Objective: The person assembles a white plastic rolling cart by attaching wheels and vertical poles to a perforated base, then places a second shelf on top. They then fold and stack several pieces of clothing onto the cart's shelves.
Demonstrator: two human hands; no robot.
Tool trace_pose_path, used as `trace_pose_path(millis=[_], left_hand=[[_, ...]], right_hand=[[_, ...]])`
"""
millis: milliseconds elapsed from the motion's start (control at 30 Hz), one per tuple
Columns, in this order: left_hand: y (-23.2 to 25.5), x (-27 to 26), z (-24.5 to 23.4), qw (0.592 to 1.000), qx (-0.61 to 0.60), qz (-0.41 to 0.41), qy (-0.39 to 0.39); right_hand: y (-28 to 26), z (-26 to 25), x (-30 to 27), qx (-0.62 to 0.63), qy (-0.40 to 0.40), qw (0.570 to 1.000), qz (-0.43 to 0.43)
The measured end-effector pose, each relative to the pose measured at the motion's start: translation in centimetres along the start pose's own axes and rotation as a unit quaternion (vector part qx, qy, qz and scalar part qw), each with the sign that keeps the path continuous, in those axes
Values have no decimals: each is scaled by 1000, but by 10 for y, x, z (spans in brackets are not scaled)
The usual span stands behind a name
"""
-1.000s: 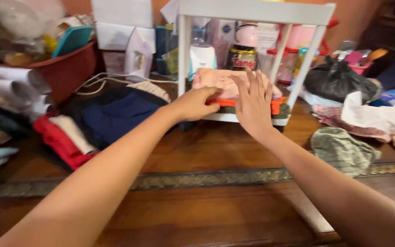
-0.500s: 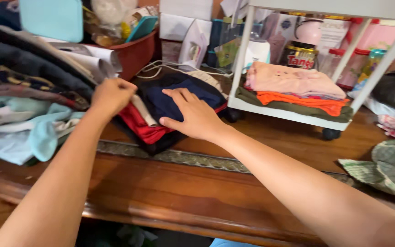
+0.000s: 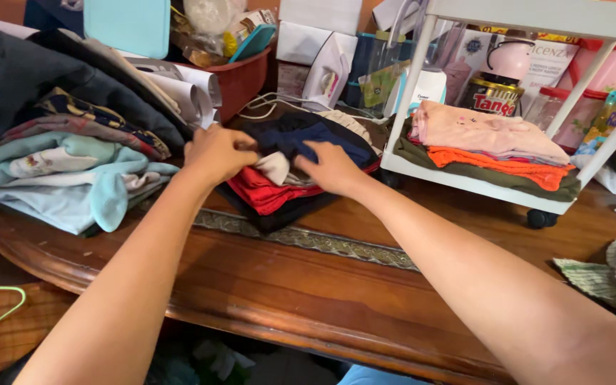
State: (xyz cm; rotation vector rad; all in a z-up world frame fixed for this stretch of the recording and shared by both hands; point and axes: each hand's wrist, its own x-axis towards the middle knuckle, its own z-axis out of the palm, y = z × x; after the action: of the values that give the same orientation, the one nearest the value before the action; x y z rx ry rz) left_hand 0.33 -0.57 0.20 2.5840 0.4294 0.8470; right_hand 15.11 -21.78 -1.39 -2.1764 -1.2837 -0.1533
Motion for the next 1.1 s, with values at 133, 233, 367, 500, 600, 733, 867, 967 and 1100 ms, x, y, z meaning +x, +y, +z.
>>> trace_pose_path(millis=[133,233,367,500,600,733,867,967,1100], left_hand=[[-1,19,3,997,60,17,-54],[-13,36,10,985,-51,18,-165],[-17,59,16,958,-138,-127,-218],[0,67,7,844,-369,-262,-287],[15,66,9,716,-569,-303,-267],[9,89,24,627,-671,-349,-187],[-16,117,58,676,-641,-314,-185],[-21,119,65,623,-720,-246,-180],[17,106,46,612,-746,-140,-222]], right_hand=[[8,-12,10,133,-51,989,42],[15,-25,11,226,-62,967,102],[10,-28,11,291,-1,945,152],[-9,-24,2,271,37,958,86],[-22,-29,-12,244,99,965,-9],[-32,-54,-37,195,88,971,-106],[-19,-70,-76,253,-140,955,-69],[-7,-63,-87,280,24,940,194],[10,-61,-88,584,22,732,352]])
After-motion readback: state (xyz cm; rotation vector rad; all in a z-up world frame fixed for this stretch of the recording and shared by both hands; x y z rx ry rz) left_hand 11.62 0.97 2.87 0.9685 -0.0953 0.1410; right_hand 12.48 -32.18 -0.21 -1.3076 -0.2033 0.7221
